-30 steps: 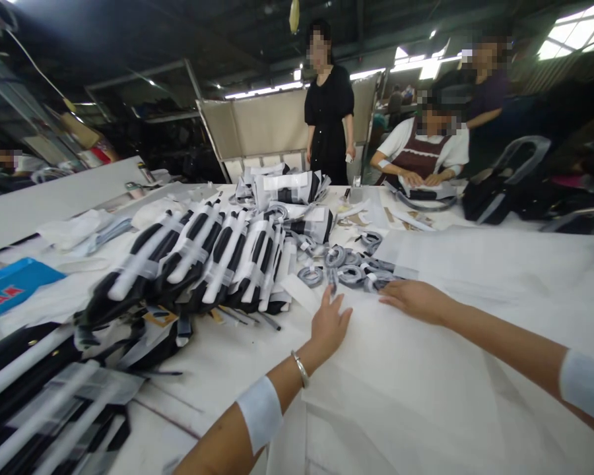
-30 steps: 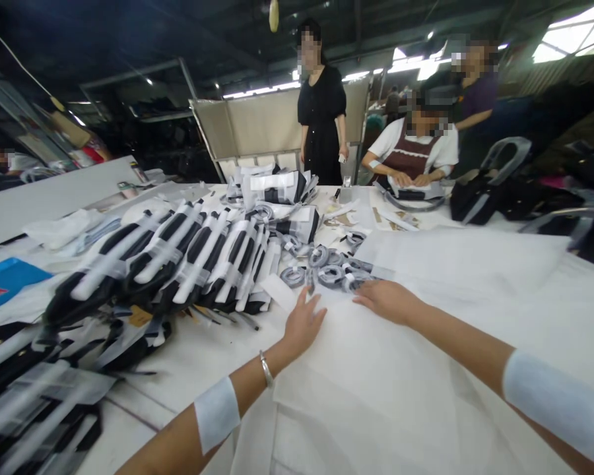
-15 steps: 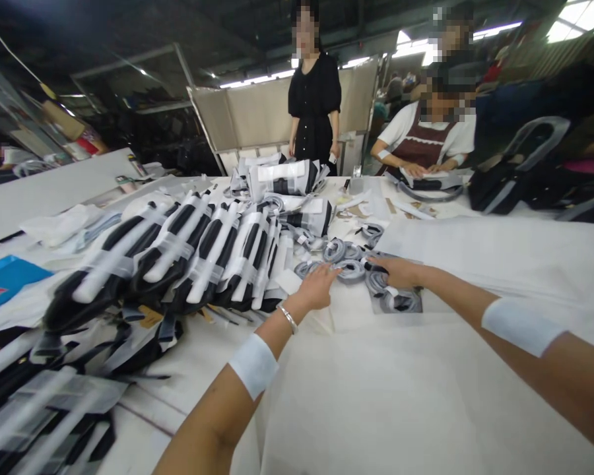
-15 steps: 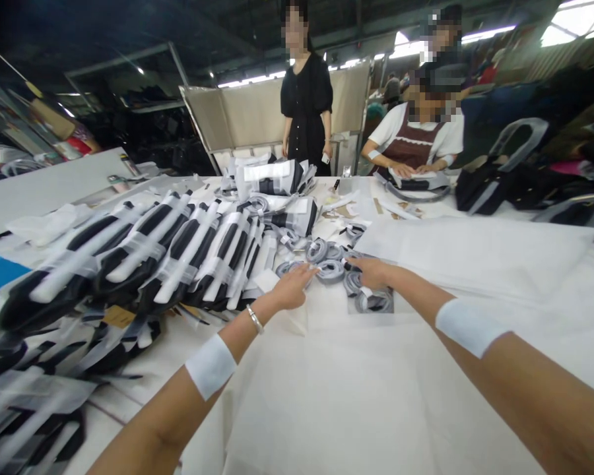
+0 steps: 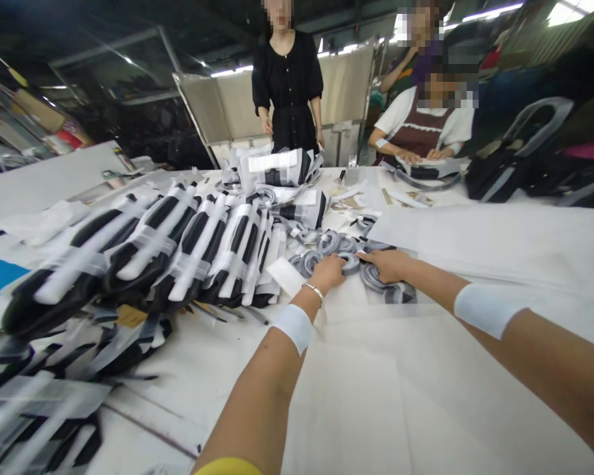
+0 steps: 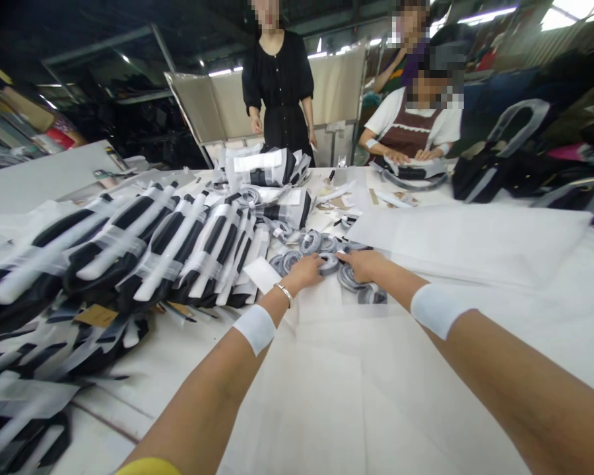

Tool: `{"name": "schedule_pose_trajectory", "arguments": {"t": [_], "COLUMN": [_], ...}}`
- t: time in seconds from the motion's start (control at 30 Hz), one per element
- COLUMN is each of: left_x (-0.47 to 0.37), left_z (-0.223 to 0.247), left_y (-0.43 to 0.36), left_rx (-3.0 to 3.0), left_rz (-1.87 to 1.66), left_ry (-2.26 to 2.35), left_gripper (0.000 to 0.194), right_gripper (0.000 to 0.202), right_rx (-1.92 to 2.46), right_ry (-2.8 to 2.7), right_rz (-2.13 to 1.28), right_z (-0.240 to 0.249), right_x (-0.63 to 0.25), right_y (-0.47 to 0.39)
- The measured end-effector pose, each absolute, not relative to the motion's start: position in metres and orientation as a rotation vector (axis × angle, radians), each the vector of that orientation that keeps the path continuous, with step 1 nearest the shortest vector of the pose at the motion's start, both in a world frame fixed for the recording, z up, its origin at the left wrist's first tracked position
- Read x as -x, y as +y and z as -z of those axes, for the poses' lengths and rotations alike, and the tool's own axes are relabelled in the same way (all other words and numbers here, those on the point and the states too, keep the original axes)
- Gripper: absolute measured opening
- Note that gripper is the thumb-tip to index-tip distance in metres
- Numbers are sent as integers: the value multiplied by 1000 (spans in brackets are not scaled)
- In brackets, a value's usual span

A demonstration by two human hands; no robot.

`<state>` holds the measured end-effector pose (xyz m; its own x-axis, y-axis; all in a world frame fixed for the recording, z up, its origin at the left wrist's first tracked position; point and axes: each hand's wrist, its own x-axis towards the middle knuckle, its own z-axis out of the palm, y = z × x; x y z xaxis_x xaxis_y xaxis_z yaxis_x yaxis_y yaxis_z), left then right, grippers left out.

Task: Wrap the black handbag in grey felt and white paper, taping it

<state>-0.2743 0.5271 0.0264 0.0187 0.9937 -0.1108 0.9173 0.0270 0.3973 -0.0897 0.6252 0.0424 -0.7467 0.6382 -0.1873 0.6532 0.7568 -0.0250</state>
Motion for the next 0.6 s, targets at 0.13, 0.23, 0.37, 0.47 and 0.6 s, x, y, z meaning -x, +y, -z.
{"name": "schedule_pose_trajectory", "arguments": {"t": [0.13,0.23,0.37,0.47,0.6], "left_x": [284,289,281,259,202], "left_z": [-25,-40,-87,-131,-161], "left_y": [520,508,485,452,376], "left_rx": [-1935,-1918,-1904,-1911,-1867], "left_rz": [-488,-684,-991,-1168,-1233], "left_ry": [1969,1991,1972,1873,1668], "left_gripper": [35,31,30,32,38], "right_gripper": [69,73,84,91,98], "right_rx": [-1116,-1176,-1248,-1223,-1255], "right_ry": [2788,2865,3032,3183,3062], "right_rz": [149,201,259,485,908], "right_z": [-53,-67,-110,-157,-193], "right_x": [82,80,75,55,-5], "right_y": [610,594,566,530,455]}}
